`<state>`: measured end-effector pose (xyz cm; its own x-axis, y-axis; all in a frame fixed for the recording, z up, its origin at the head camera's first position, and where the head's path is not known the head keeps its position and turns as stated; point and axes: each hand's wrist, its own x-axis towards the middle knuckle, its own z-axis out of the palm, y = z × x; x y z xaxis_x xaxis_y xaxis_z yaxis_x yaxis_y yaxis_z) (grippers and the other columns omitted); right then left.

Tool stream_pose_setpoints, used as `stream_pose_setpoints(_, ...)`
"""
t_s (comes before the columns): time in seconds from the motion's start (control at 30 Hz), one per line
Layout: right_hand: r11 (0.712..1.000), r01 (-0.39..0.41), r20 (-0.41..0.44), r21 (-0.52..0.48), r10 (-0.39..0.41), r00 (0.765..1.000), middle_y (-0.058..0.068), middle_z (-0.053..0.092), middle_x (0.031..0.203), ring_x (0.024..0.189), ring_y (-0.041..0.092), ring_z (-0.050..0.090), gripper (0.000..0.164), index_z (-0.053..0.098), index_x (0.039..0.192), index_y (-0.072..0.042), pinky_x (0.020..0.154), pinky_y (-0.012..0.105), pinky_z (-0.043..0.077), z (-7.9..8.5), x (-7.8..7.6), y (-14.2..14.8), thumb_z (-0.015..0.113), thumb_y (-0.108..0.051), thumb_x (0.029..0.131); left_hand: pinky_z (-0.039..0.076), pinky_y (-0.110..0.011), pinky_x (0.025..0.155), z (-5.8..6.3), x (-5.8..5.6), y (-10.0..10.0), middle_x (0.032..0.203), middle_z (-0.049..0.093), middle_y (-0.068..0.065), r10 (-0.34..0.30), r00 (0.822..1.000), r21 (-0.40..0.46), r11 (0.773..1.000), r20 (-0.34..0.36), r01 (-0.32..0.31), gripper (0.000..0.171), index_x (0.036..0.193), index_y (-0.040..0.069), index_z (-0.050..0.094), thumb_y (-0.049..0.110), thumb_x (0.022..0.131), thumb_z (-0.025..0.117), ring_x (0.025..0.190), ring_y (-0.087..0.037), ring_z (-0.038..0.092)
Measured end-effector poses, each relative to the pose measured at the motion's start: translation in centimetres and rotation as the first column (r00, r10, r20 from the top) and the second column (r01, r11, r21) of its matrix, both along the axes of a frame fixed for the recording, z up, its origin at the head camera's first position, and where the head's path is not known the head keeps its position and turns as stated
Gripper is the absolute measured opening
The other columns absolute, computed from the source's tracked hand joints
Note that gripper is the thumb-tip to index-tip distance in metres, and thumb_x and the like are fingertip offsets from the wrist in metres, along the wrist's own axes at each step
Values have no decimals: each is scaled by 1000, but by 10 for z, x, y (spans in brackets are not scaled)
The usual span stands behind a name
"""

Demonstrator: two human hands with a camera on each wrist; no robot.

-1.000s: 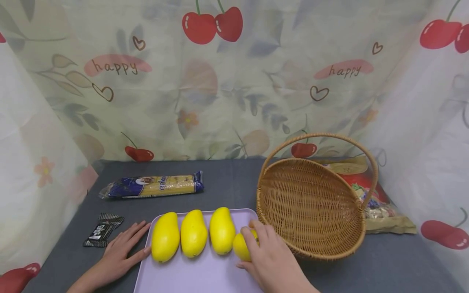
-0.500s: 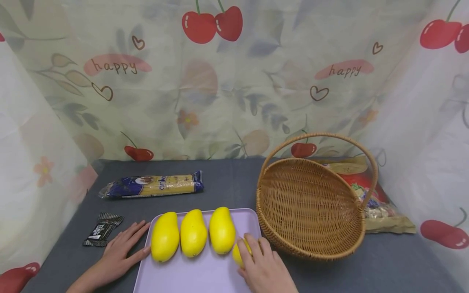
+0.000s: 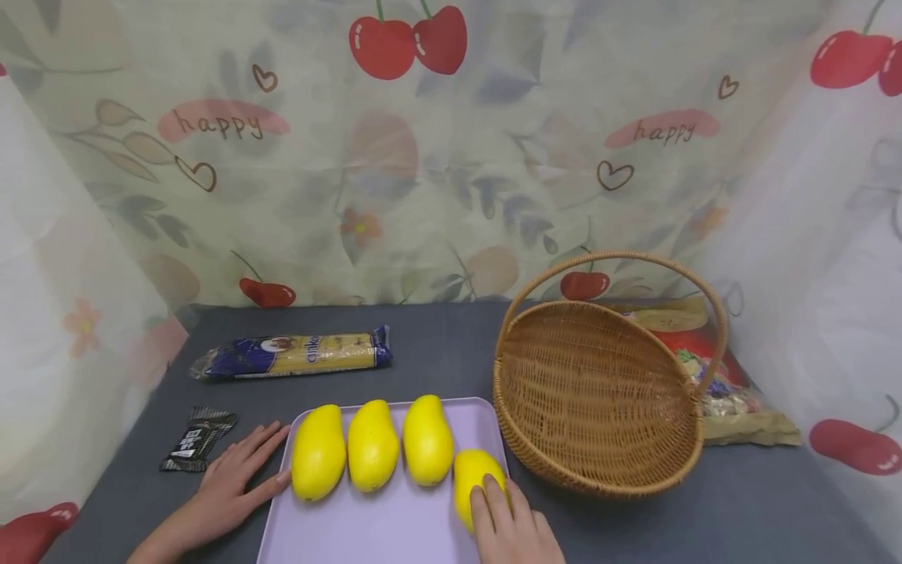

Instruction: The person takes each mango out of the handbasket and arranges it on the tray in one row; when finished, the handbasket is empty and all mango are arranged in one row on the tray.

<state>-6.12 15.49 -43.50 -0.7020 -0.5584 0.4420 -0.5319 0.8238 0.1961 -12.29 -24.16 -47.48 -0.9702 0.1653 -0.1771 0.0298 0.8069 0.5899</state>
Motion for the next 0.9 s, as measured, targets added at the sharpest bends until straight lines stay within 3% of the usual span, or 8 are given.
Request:
stream_pose_setpoints(0.07,997,61,100,43,-65,993,10,61,114,95,25,61,34,61,115,-11,54,32,52,5,0,-4,63,-35,91,4,-69,105,0,-1,0,158,21,-16,-1,1000,-1,1000,9,1,79,152,21,28,66,90,47,145,-43,8)
stream_pose_setpoints(0.13,994,98,168,56,-106,980,12,59,116,97,26,59,50,60,117,-11,58,33,53,8,-3,-8,79,-28,75,3,-69,105,-1,-1,1,158,21,-15,1,1000,-3,1000,13,-1,79,153,21,28,66,90,46,145,-42,8)
stream_pose_setpoints(0.33,986,154,302,-61,-129,945,19,51,128,108,32,55,57,56,123,-7,69,34,57,10,-16,-16,81,-4,72,3,-68,106,-2,-2,0,158,20,-15,9,1000,-7,1000,21,-9,80,153,22,27,67,89,46,145,-42,8)
stream_pose_setpoints(0.57,964,230,518,-133,-130,846,22,41,141,124,41,45,68,49,133,-5,71,42,57,12,-26,-23,69,17,72,4,-69,105,-1,-1,1,158,22,-15,6,1000,-10,1000,13,-6,79,152,21,28,66,90,46,145,-42,9)
stream_pose_setpoints(0.77,958,252,517,-134,-150,843,22,40,141,127,40,43,65,48,135,-6,76,45,56,11,-35,-26,68,14,77,4,-69,105,0,-1,1,157,22,-16,3,1000,-6,1000,9,-3,78,152,20,29,65,90,47,145,-42,9)
stream_pose_setpoints(0.9,962,240,484,-129,-150,862,24,39,140,127,41,43,64,48,135,-5,81,46,55,10,-40,-27,69,14,77,4,-69,106,1,0,2,158,22,-16,3,1000,-3,1000,16,-3,79,152,20,28,65,90,47,145,-42,8)
